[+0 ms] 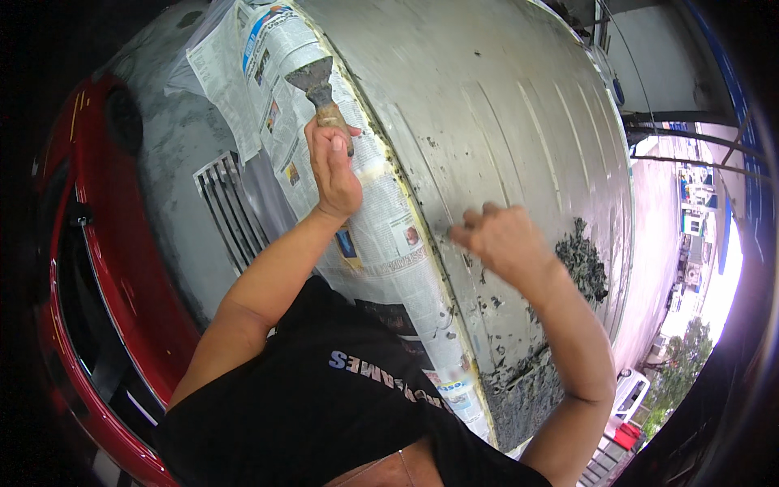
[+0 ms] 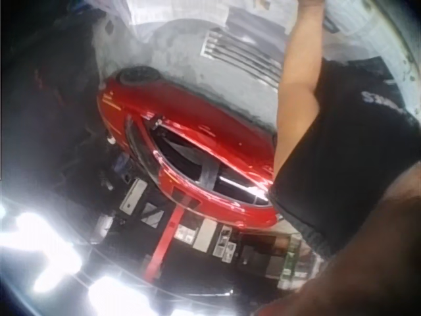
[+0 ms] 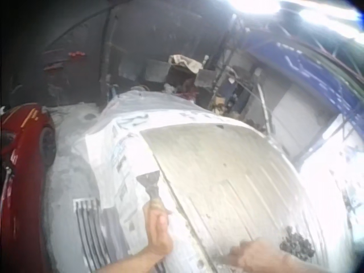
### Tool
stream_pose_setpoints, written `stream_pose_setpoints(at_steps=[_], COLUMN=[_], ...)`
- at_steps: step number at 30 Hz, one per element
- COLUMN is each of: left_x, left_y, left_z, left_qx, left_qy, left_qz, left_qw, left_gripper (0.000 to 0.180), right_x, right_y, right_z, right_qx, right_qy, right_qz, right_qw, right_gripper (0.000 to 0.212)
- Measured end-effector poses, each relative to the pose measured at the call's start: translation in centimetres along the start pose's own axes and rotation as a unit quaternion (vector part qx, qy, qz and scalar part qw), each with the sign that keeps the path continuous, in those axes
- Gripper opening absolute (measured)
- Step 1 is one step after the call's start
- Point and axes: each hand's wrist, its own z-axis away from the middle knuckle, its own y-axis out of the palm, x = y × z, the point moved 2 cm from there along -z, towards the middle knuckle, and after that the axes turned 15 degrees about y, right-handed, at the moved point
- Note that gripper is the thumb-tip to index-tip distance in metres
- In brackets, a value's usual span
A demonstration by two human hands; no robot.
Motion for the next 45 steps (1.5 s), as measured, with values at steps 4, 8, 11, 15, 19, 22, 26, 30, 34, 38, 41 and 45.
stream_pose_setpoints(at_steps=[4,8,11,15,19,22,26,30,34,38,41,45], left_x=[-0.1,-0.2,0.0,0.1,0.4,0.1,0.2,0.5,0.1,0.4,0.3,0.6], left_y=[-0.2,0.5,0.2,-0.1,0.1,-0.4,0.2,-0.1,-0.3,-0.3,-0.3,-0.3], left_z=[0.0,-0.2,0.3,0.4,0.2,0.2,0.2,0.5,0.2,0.4,0.3,0.5], left_qx=[0.004,-0.013,-0.020,-0.012,0.002,0.021,0.001,0.018,0.024,0.028,0.035,0.039], left_qy=[-0.024,-0.031,-0.029,-0.021,-0.008,-0.027,-0.012,0.009,-0.003,0.009,-0.009,0.022], left_qz=[0.006,0.001,0.008,0.003,0.007,-0.027,0.004,-0.029,-0.037,-0.044,-0.049,-0.073], left_qw=[1.000,0.999,0.999,1.000,1.000,0.999,1.000,0.999,0.999,0.999,0.998,0.996], left_gripper=[0.028,0.028,0.027,0.026,0.025,0.023,0.025,0.029,0.029,0.029,0.030,0.029], right_x=[-1.8,-1.8,-0.3,0.0,-3.2,-3.8,-5.7,-5.5,-5.0,-4.5,-4.1,-3.6], right_y=[-1.5,-2.2,-1.2,0.3,0.1,-3.5,-2.1,-2.3,-2.0,-3.6,-2.9,-2.5], right_z=[-4.7,-8.8,-8.3,-1.9,-3.2,-7.2,-11.3,-13.3,-12.9,-13.1,-13.8,-12.8], right_qx=[-0.069,-0.090,-0.044,0.056,0.107,0.143,0.049,0.050,0.120,0.147,0.188,0.133], right_qy=[0.073,0.058,0.023,0.000,0.117,0.203,0.173,0.162,0.075,0.063,0.047,-0.005], right_qz=[-0.036,-0.070,-0.064,-0.090,-0.131,-0.226,-0.247,-0.334,-0.332,-0.275,-0.327,-0.231], right_qw=[0.994,0.992,0.997,0.994,0.979,0.942,0.952,0.927,0.933,0.948,0.925,0.964], right_gripper=[0.047,0.047,0.045,0.035,0.033,0.039,0.044,0.030,0.024,0.022,0.026,0.021])
